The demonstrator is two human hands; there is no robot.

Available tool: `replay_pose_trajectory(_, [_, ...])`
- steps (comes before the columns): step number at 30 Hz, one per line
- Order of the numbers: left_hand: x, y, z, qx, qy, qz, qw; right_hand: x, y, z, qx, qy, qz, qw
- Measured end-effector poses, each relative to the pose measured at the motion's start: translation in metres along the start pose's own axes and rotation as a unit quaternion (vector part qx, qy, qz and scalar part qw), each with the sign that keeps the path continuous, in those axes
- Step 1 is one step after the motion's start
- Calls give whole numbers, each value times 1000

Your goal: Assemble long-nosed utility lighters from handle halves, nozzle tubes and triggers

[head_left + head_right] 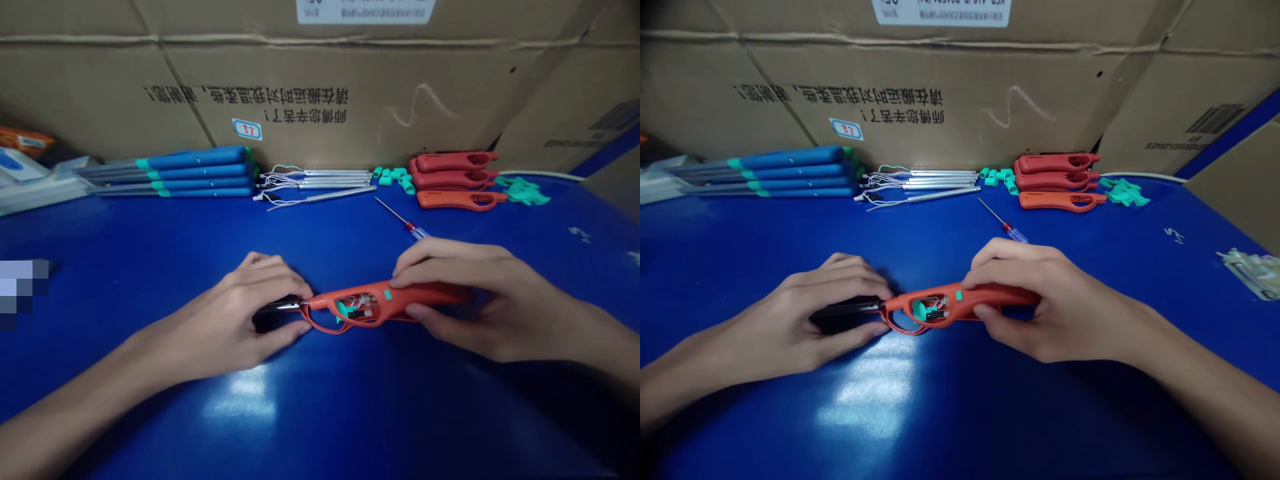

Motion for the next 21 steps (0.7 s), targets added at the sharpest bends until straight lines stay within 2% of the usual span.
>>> replay_pose_trajectory(5, [1, 1, 0, -10, -7, -3, 1000, -2, 0, 1, -24, 0, 14, 1000])
replay_pose_trajectory(11, [0, 1, 6, -63, -22, -21, 998, -3, 1, -13, -18, -23, 1, 1000])
replay_pose_trajectory(15, [-1, 1, 8, -42, -24, -31, 998, -2, 1, -22, 0, -32, -3, 999])
replay_pose_trajectory(21, [0, 1, 10, -41, -33, -34, 998, -5, 3, -28, 4, -34, -14, 999])
Point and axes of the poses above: each hand's wrist, its own y-axis away from the middle knuckle, its own z-axis out of the back of the hand, x = y × z, the point moved 5 cm from there along -y, towards the middle knuckle, and after that the axes turned 10 degrees about -x, right-handed, at the moved point
